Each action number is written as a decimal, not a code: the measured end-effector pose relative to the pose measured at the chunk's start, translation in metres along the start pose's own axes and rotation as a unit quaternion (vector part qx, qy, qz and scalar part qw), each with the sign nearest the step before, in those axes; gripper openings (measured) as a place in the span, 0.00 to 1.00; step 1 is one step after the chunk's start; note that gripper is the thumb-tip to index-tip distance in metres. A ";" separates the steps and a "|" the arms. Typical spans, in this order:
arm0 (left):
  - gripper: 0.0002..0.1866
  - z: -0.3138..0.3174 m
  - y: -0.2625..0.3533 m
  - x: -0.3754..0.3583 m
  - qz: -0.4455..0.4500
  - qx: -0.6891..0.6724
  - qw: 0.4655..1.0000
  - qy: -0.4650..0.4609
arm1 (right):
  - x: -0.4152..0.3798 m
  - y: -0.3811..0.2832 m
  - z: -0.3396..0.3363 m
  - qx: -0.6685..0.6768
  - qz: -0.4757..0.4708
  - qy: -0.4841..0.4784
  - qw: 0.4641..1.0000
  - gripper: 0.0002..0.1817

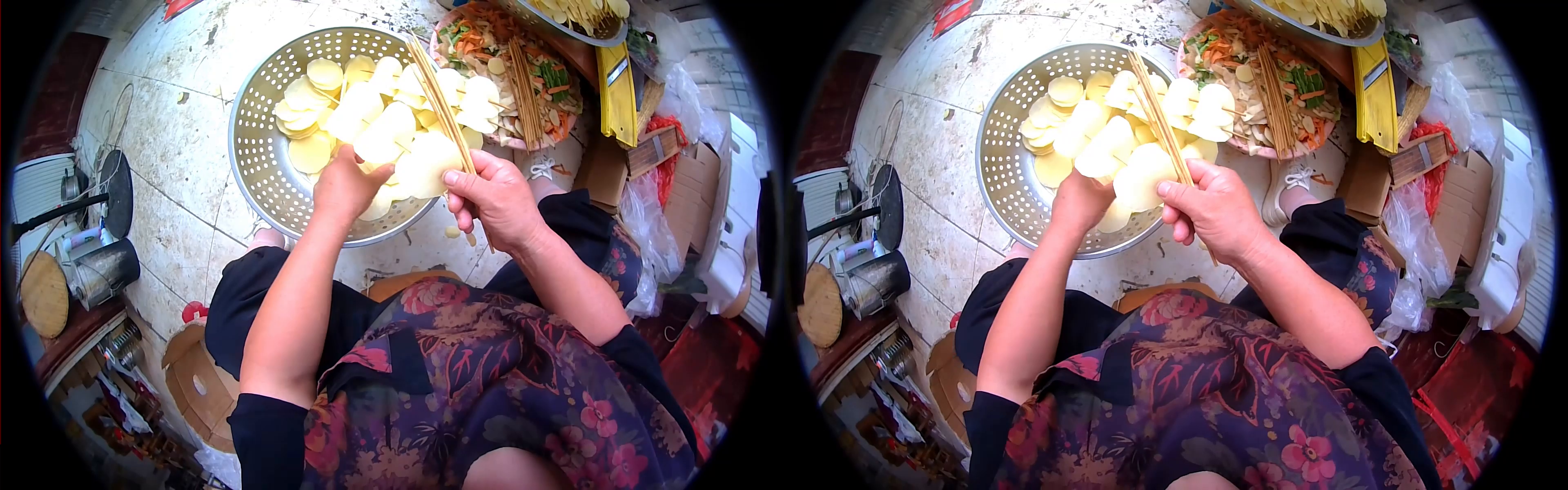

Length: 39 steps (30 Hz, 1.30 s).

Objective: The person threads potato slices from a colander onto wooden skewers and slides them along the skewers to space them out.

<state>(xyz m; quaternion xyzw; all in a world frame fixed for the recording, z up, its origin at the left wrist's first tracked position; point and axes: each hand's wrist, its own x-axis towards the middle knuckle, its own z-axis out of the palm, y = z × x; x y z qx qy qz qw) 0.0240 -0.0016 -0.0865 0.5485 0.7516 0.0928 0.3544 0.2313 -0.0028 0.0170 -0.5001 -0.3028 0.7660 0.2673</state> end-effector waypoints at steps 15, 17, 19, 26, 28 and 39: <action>0.25 -0.002 0.021 -0.001 -0.009 0.058 0.998 0.001 | -0.001 -0.001 0.001 -0.005 0.003 0.000 1.000 0.08; 0.24 0.007 0.009 0.005 0.036 0.055 0.998 0.013 | 0.000 -0.001 0.001 -0.006 0.003 0.000 1.000 0.08; 0.24 0.024 -0.013 0.017 0.080 0.031 0.996 0.035 | 0.000 0.000 0.002 -0.009 0.004 0.000 1.000 0.08; 0.20 0.022 -0.013 0.019 0.048 0.040 0.997 0.039 | 0.000 -0.002 0.001 -0.010 0.002 0.000 1.000 0.08; 0.19 0.011 -0.017 0.022 0.068 0.001 0.997 0.039 | -0.001 -0.002 0.001 -0.017 0.002 -0.001 1.000 0.08; 0.14 -0.091 -0.020 0.003 -0.078 -0.644 0.754 0.101 | -0.002 0.007 -0.002 -0.085 0.030 -0.050 0.995 0.06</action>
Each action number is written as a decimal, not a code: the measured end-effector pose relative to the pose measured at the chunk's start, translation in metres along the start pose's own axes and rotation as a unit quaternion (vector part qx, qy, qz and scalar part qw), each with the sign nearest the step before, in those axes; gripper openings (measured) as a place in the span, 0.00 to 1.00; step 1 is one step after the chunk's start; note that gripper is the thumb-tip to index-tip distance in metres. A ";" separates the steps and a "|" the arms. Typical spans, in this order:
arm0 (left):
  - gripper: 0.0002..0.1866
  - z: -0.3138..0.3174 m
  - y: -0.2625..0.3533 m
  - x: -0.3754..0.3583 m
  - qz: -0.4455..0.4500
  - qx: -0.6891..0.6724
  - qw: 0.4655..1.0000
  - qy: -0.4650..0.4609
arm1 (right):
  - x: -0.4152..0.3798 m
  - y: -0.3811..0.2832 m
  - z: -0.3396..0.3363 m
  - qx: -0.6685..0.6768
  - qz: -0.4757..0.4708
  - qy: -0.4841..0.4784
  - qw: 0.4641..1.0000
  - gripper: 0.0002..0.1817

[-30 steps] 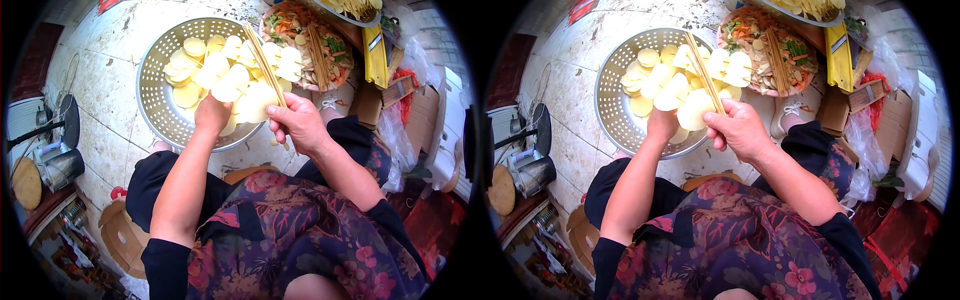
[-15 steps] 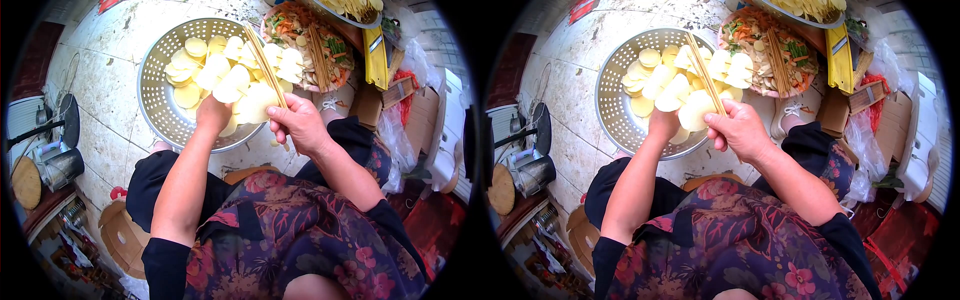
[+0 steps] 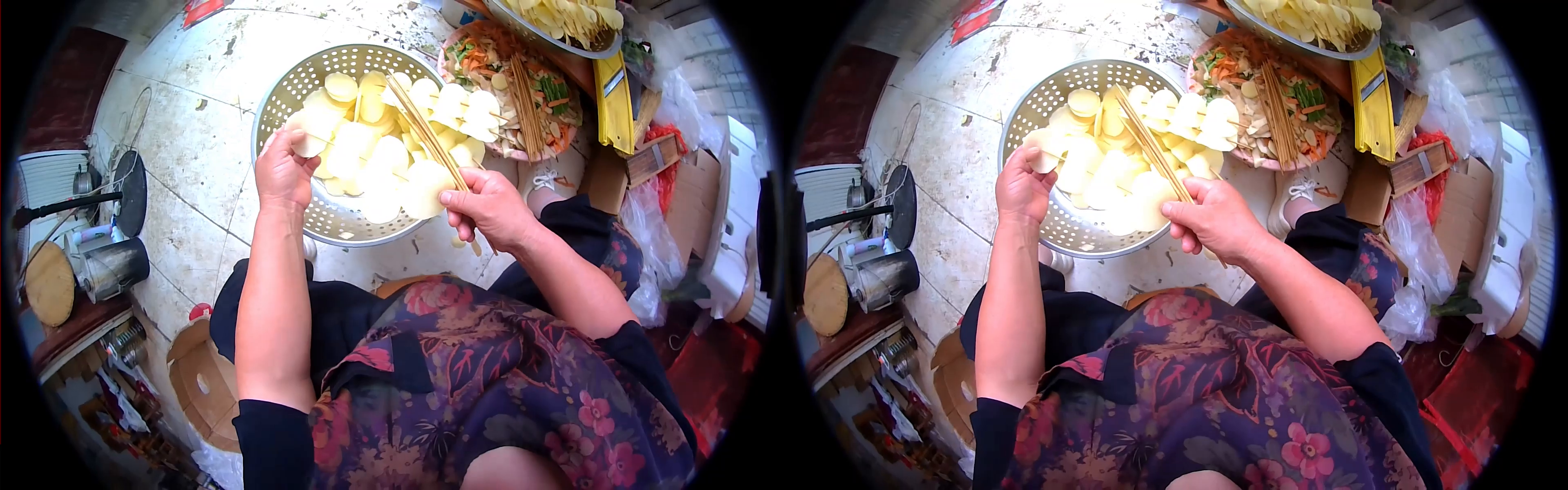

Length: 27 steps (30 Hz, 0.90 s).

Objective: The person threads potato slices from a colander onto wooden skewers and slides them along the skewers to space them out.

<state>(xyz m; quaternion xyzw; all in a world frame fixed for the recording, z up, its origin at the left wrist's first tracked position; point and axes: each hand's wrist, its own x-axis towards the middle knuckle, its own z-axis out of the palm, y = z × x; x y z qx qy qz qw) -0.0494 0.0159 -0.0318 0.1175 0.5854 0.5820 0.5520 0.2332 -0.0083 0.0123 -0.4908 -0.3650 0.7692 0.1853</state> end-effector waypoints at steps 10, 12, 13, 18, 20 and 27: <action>0.14 -0.005 0.023 -0.015 0.070 -0.126 0.989 0.026 | -0.004 -0.005 0.011 -0.019 -0.038 -0.020 0.999 0.06; 0.14 -0.002 0.025 -0.020 0.102 -0.110 0.988 0.032 | -0.005 -0.006 0.013 -0.024 -0.045 -0.023 0.998 0.06; 0.14 -0.001 0.026 -0.022 0.132 -0.093 0.986 0.039 | -0.005 -0.006 0.014 -0.029 -0.049 -0.024 0.998 0.06; 0.15 -0.008 0.026 -0.029 0.186 0.038 0.982 0.009 | -0.007 -0.004 0.018 -0.033 -0.049 -0.028 0.998 0.05; 0.15 -0.006 0.027 -0.035 0.175 0.054 0.983 -0.015 | -0.008 -0.004 0.020 -0.035 -0.051 -0.028 0.998 0.05; 0.15 -0.015 0.033 -0.041 0.067 -0.092 0.993 -0.030 | -0.014 0.003 0.038 -0.044 -0.065 -0.041 0.996 0.05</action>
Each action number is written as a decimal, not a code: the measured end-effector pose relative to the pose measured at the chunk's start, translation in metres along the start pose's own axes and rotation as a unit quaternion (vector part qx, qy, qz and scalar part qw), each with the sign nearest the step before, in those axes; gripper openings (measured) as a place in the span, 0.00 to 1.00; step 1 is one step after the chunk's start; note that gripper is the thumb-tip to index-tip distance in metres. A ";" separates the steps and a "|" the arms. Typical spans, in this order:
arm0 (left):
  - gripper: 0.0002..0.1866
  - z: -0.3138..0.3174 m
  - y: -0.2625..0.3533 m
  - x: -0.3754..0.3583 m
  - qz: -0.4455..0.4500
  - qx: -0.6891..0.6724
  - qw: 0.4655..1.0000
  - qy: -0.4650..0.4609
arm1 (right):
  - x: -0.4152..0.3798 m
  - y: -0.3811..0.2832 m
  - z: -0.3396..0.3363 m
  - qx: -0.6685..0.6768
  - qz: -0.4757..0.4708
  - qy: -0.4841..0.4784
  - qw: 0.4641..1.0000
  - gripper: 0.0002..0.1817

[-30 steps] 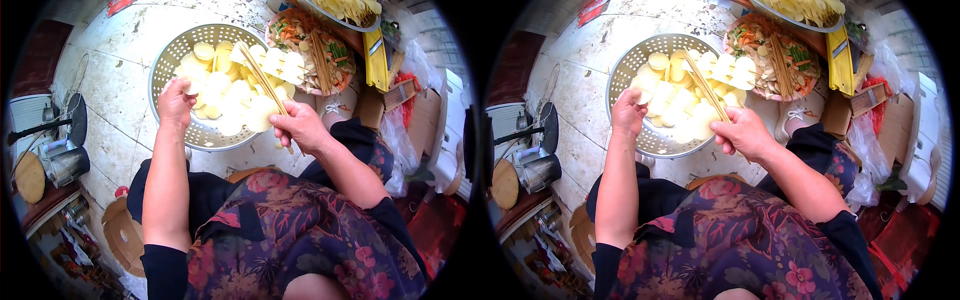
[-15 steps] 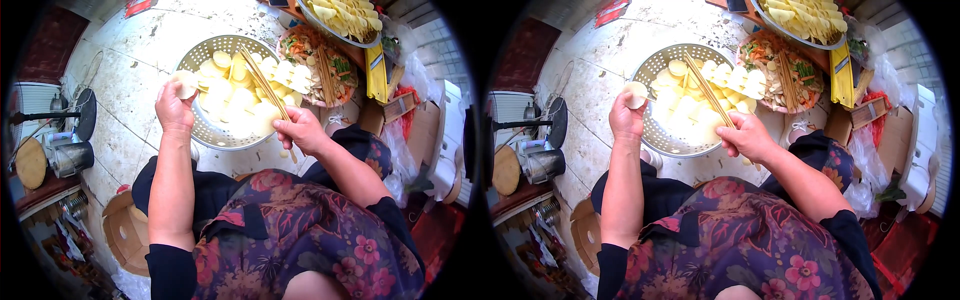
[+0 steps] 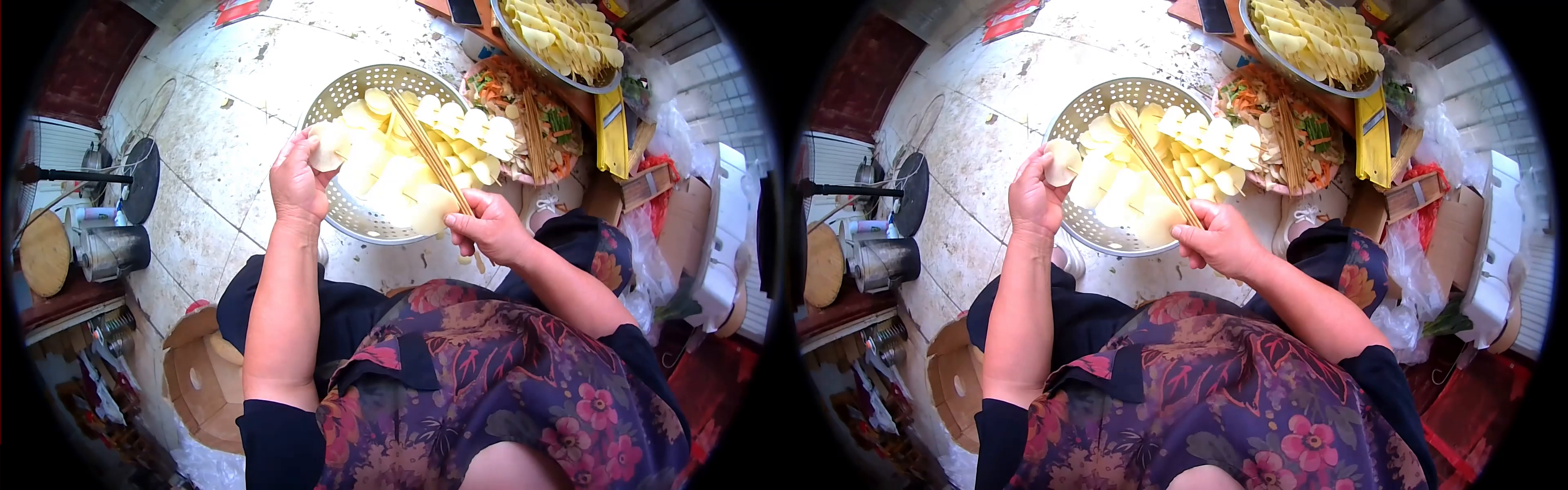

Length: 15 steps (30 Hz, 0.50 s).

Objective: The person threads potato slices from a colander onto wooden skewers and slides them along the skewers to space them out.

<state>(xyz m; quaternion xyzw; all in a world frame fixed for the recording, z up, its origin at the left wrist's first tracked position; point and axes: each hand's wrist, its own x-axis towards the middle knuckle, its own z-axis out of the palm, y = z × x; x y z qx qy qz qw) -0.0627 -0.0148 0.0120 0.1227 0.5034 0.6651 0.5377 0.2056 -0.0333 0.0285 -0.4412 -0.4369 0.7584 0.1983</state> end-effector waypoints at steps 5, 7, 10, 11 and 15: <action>0.14 -0.013 0.009 -0.005 -0.023 0.010 1.000 0.009 | -0.003 0.010 0.017 0.001 0.006 -0.016 1.000 0.05; 0.13 -0.016 0.014 -0.009 -0.039 0.066 0.997 0.014 | -0.003 0.009 0.023 -0.011 0.007 -0.021 1.000 0.05; 0.12 -0.019 0.012 -0.016 -0.034 0.079 0.996 -0.005 | -0.002 0.011 0.031 -0.014 0.005 -0.005 1.000 0.06; 0.12 -0.021 0.011 -0.019 -0.040 0.089 0.995 -0.014 | -0.002 0.011 0.034 0.003 0.005 -0.004 1.000 0.06; 0.12 -0.029 0.018 -0.024 -0.032 0.072 0.997 -0.001 | -0.004 0.017 0.046 0.032 0.010 0.003 0.999 0.08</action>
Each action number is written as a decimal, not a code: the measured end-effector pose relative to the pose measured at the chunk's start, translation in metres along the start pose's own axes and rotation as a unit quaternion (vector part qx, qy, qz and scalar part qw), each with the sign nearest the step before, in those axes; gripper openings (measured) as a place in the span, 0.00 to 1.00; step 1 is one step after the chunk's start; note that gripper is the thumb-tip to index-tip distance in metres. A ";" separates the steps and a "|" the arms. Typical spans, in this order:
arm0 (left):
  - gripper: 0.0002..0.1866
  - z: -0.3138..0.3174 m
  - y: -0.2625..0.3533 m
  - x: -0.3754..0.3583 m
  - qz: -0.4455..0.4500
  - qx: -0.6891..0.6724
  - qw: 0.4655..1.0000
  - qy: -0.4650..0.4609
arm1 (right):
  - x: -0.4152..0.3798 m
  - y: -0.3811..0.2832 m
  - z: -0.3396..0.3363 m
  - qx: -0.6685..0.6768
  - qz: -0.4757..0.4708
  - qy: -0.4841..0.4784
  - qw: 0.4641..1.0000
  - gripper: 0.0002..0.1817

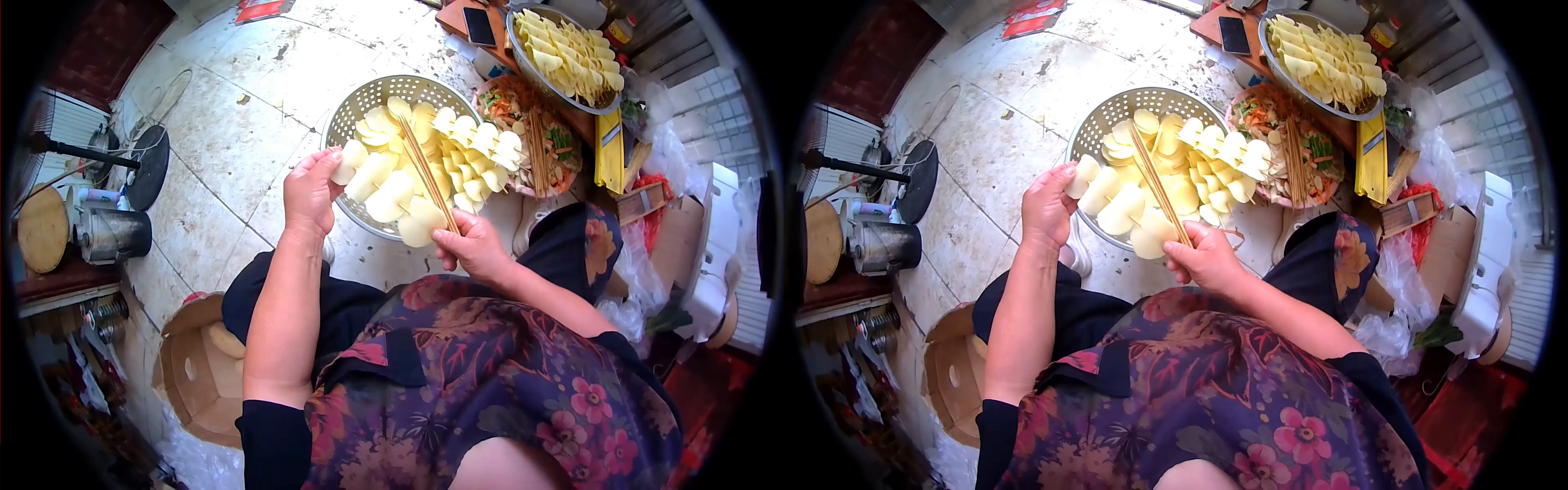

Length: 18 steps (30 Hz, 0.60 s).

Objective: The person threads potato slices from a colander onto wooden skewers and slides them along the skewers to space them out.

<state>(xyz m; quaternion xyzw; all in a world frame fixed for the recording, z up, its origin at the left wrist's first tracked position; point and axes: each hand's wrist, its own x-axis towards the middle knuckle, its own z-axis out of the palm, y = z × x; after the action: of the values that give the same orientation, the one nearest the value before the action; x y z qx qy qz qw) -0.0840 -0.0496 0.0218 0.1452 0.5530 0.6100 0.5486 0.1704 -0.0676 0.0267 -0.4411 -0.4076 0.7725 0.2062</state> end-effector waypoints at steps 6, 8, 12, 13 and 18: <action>0.23 0.003 0.002 -0.021 -0.002 0.056 0.998 -0.023 | -0.002 0.016 0.009 0.008 0.002 -0.008 1.000 0.09; 0.27 0.011 -0.003 -0.029 0.004 0.051 0.998 -0.038 | -0.004 0.016 0.009 0.021 0.001 -0.006 1.000 0.09; 0.35 0.019 -0.018 -0.029 0.022 0.054 0.995 -0.082 | -0.012 0.021 0.005 0.036 -0.003 0.004 0.999 0.10; 0.34 0.025 -0.018 -0.032 0.023 0.051 0.995 -0.084 | -0.015 0.023 0.002 0.039 -0.008 0.004 0.999 0.10; 0.33 0.047 -0.038 -0.042 0.013 0.039 0.996 -0.081 | -0.031 0.027 -0.015 0.084 -0.013 0.021 0.996 0.09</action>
<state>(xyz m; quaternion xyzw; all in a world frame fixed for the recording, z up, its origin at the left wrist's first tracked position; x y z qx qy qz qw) -0.0126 -0.0686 0.0242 0.2224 0.5280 0.5810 0.5781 0.2005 -0.0980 0.0168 -0.4334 -0.3426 0.7917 0.2610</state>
